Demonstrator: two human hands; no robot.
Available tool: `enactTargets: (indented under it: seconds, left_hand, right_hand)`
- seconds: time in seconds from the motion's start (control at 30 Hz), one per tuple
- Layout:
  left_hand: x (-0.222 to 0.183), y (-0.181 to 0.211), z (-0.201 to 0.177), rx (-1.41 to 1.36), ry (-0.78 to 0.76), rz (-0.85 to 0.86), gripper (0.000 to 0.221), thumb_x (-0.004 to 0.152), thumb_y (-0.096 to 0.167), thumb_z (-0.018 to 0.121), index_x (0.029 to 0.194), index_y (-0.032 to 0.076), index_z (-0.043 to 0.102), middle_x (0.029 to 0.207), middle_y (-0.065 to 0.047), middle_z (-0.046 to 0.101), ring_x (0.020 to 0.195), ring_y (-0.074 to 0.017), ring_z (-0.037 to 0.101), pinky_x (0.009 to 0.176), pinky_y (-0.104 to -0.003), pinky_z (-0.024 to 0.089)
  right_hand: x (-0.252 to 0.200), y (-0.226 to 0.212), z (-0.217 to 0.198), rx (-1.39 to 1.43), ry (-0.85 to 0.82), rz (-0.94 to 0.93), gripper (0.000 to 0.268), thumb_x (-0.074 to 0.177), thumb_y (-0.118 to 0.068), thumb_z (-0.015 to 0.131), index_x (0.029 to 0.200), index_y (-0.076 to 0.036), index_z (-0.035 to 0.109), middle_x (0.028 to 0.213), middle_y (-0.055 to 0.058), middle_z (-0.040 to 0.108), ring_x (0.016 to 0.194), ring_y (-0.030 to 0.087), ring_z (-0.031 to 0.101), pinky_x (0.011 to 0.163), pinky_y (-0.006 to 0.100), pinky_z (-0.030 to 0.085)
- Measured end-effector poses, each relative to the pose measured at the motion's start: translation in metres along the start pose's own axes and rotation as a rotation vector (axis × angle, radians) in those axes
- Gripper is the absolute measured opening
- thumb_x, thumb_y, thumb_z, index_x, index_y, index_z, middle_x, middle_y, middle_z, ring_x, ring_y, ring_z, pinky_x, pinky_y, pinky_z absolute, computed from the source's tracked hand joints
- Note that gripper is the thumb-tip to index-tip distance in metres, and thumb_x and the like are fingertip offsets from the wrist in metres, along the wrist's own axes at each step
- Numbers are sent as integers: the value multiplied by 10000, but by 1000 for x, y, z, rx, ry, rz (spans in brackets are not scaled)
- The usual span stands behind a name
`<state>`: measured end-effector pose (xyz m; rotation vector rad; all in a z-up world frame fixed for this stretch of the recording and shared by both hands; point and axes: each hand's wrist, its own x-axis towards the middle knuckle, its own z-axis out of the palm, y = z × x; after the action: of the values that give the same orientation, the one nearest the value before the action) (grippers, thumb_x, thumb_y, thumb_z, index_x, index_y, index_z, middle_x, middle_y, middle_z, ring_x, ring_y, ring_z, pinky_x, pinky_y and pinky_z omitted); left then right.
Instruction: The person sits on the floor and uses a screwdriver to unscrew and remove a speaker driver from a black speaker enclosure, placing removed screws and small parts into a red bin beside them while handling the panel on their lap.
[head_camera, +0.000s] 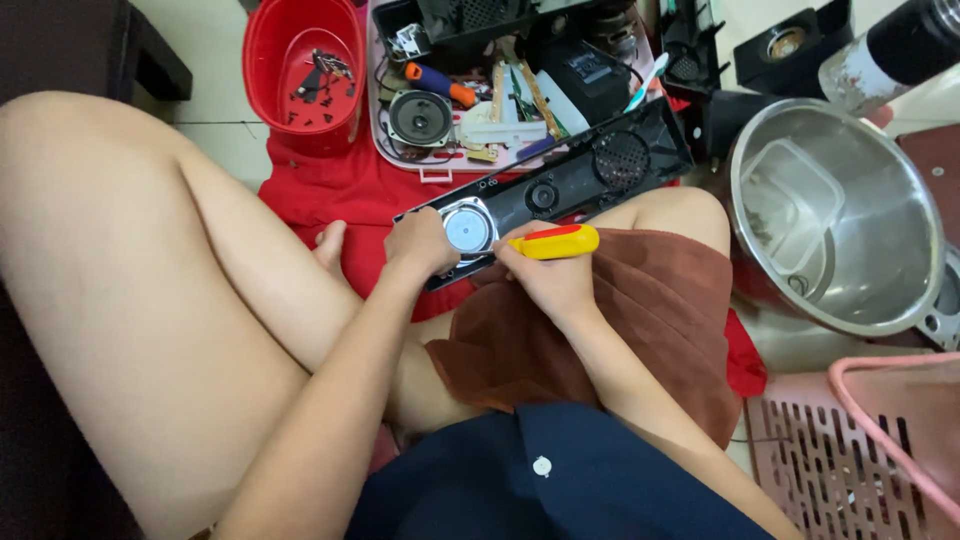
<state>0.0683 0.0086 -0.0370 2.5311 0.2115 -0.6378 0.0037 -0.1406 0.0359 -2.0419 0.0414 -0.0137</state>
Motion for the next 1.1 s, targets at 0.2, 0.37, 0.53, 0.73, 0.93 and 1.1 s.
enactTargets:
  seconds: [0.2,0.37,0.53,0.73,0.93,1.1]
  left_hand:
    - [-5,3,-2,-25,1,0,435,717,248,615,1053,-27,591,1006,-203,621,998,-362,586,822,-510,462]
    - [-9,5,0,-43,17,-28,391,724,205,619,1048,-13,601,979,-195,629,986,-365,590,821,-508,459]
    - [-19,12,-9,-77,1,-77,381,751,173,604,1070,-33,586,1011,-206,618,1011,-372,576,843,-502,448]
    - [-8,4,1,-91,47,-78,420,693,198,649,1041,-31,596,964,-212,622,967,-397,588,811,-524,459]
    - [-17,9,-3,-93,45,-30,467,676,196,682,1051,-62,578,977,-240,607,974,-421,577,815,-539,450]
    - [-33,14,-21,-113,49,-33,556,632,197,736,1079,-76,548,1020,-237,588,1012,-428,554,838,-538,440]
  right_hand:
    - [0,-2,1,-17,8,42,70,665,-99,683,731,-76,678,661,68,631,581,149,598,631,278,510]
    - [0,4,1,44,20,32,52,658,-95,697,702,-76,675,641,75,632,566,147,603,609,263,505]
    - [9,-8,1,177,62,236,66,671,-72,666,665,-16,632,576,111,611,435,145,589,477,233,516]
    - [0,-3,-1,157,97,85,62,664,-62,701,664,-46,641,563,82,615,474,127,599,481,229,515]
    - [-27,-21,-6,-110,161,-199,57,670,-117,724,717,-131,696,594,84,625,574,160,601,518,233,466]
    - [-26,-17,-6,-119,194,-185,33,690,-118,718,708,-117,689,626,89,643,593,189,617,524,230,473]
